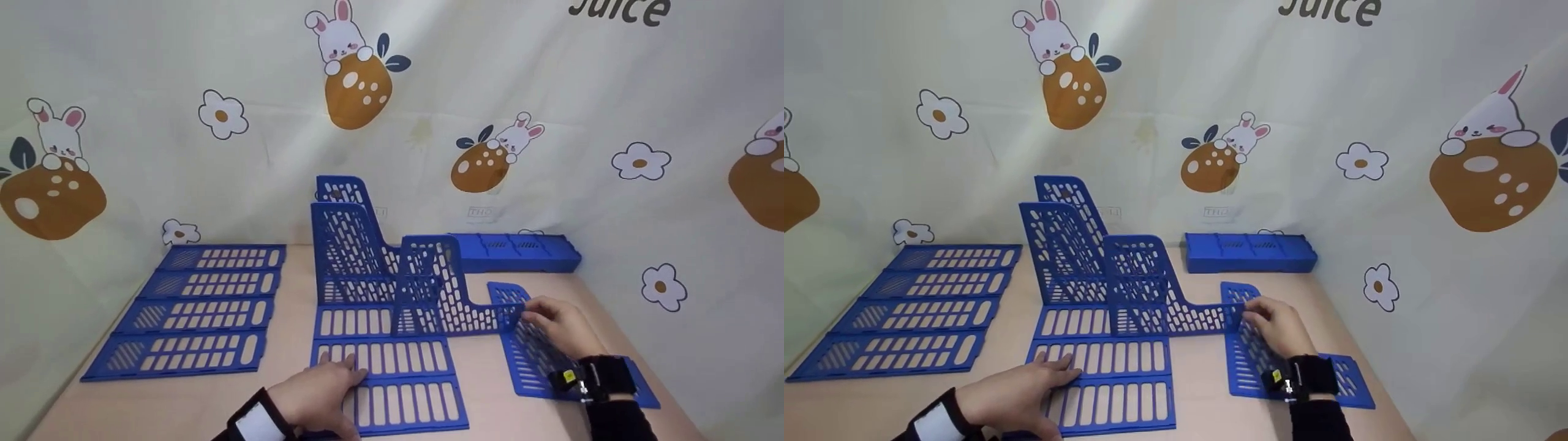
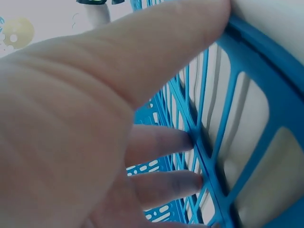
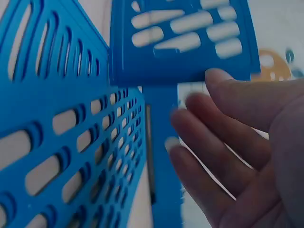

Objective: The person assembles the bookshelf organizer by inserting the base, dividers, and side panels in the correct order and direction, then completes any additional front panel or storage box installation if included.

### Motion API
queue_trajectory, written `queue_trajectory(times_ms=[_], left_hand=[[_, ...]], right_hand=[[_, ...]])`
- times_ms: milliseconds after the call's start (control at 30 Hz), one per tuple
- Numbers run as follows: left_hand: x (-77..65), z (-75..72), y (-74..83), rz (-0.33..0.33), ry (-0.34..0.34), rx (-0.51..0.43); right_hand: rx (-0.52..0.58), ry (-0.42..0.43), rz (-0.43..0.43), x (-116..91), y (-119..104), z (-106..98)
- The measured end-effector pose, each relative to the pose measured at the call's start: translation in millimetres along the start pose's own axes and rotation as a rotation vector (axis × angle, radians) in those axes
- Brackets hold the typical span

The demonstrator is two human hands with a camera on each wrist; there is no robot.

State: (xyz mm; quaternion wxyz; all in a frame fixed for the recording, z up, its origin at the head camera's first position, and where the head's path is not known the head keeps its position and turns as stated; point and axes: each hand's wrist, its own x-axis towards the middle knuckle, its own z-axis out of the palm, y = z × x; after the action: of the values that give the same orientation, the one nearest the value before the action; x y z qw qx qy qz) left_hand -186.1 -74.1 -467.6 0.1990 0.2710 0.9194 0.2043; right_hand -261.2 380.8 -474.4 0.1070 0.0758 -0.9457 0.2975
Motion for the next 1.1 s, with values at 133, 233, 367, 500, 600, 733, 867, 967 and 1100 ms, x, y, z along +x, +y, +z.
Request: queue_trajectory(times_ms=[133, 233, 367, 500, 600, 733, 867, 967, 1100], left_hand=[[0.3, 0.4, -0.8, 0.014, -0.002, 0.016], [1.0, 0.5, -1.1, 0.021, -0.007, 0.017], [1.7, 1.6, -0.1, 0.034, 0.004, 0.028], [2.5, 2.9, 0.3, 0.039, 0.011, 0.03], [1.3, 3.4, -1.3, 0.023, 0.003, 0.007], [-0.8, 3.2, -3.6, -0.001, -0.01, -0.039], [0.1, 3.2, -5.3, -0.001, 0.023, -0.049], [3.0, 3.0, -6.2, 0.004, 0.063, -0.034], [7.9, 2.9, -6.3, -0.002, 0.085, -0.029]], right_hand=[[0.09, -0.032, 0.021, -0.5, 1.8, 6.3], [0.16, -0.057, -0.017, 2.9, -18.4, 24.5], [0.258, -0.102, -0.114, 8.0, -58.3, 61.5], [0.338, -0.089, -0.143, 8.3, -80.8, 84.2], [0.355, -0.075, -0.107, 7.1, -83.6, 89.3], [0.241, -0.076, -0.052, 8.7, -83.4, 85.0], [0.03, -0.048, 0.034, 8.7, -61.5, 51.4], [-0.102, -0.007, 0.118, 3.5, -27.3, 14.0], [-0.185, -0.067, 0.286, -9.8, 15.4, -25.2]])
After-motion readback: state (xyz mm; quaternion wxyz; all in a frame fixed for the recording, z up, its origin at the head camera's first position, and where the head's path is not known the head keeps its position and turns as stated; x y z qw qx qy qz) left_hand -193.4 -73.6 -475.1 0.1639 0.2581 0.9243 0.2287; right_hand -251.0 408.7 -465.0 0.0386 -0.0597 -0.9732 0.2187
